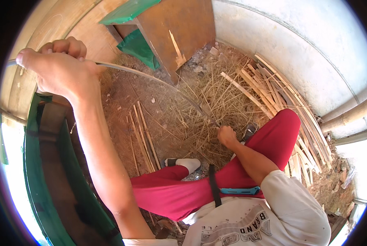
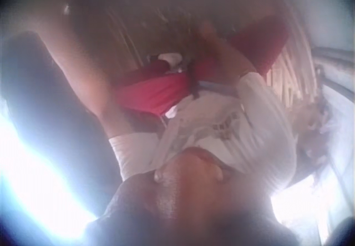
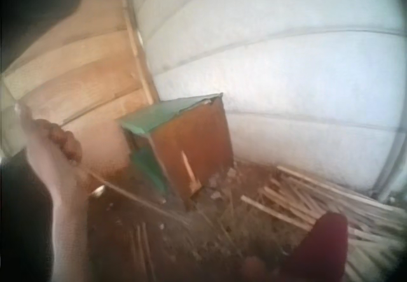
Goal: The person sits on the ground and uses a knife to sharpen the ends of thin wooden sticks. They repeatedly hold a stick, scrape the blade along its length to form a point, and then set the stick aside. The person also uses a small blue tool to scrape or clean the sticks.
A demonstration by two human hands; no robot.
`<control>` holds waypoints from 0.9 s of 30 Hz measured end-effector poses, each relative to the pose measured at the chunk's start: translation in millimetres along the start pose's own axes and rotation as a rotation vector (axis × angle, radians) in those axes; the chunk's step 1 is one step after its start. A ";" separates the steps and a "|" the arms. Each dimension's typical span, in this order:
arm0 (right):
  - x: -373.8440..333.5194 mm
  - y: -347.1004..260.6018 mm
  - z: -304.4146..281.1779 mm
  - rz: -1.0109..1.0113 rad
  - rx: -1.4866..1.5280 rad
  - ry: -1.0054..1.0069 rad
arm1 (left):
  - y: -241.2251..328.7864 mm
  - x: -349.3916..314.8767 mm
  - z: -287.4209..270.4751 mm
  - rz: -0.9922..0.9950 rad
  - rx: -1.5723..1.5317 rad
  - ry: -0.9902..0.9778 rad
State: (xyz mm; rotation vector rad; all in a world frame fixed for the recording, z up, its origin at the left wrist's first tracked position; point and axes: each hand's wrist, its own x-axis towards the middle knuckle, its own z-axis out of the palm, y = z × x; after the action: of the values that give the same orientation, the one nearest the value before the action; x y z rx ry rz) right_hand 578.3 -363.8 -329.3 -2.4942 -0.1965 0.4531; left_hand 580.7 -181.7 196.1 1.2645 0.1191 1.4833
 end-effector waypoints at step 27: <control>-39.3 24.8 -17.2 0.142 -0.130 -0.224 | -4.4 18.7 -14.8 0.002 0.049 0.018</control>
State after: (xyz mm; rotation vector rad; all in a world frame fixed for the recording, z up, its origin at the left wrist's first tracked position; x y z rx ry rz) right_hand 548.9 -402.6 -319.6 -2.5911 -0.1401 0.8034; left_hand 576.5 -157.9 198.5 1.2912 0.1670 1.5020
